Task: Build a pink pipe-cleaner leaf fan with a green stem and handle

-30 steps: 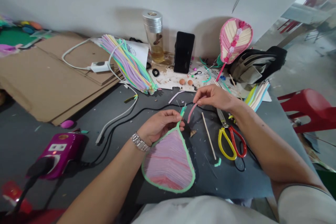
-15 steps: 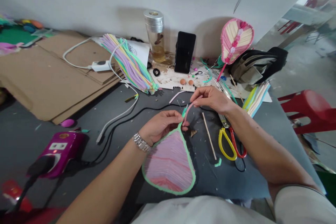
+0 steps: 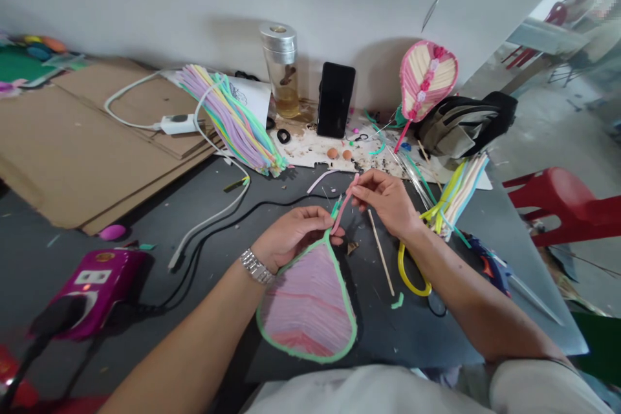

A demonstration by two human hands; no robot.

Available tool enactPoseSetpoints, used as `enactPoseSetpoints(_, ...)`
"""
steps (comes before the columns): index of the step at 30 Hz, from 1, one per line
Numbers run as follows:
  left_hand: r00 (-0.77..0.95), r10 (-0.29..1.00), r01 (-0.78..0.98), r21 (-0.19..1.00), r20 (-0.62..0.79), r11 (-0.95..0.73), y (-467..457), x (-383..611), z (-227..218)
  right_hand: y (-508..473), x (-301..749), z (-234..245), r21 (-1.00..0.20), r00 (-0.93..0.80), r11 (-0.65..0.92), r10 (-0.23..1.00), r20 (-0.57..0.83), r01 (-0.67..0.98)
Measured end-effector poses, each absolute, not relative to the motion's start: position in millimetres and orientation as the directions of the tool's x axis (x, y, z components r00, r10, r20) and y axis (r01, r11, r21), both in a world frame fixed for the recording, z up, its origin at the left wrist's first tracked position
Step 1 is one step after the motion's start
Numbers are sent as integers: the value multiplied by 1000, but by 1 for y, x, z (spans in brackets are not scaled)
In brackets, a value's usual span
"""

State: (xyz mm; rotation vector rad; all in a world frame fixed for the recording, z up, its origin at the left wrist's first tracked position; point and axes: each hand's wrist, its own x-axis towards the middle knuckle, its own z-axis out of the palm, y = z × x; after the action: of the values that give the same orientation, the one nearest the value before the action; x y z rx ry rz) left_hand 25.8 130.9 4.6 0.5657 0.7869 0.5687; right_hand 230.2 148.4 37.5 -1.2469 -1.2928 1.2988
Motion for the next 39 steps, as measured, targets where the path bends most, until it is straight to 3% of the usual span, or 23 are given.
enactPoseSetpoints(23, 579, 617, -231, 619, -533, 751, 129, 30, 7, 142, 216, 35, -997, 97, 14, 995, 22, 82)
enactPoseSetpoints(34, 553, 709, -229, 738, -438, 635, 126, 35, 5, 128, 209, 29, -971, 145, -150, 973, -178, -183)
enactPoseSetpoints(39, 526, 748, -242, 772, -404, 587, 125, 35, 13, 115, 209, 22, -936, 94, -313, 939, -331, -161)
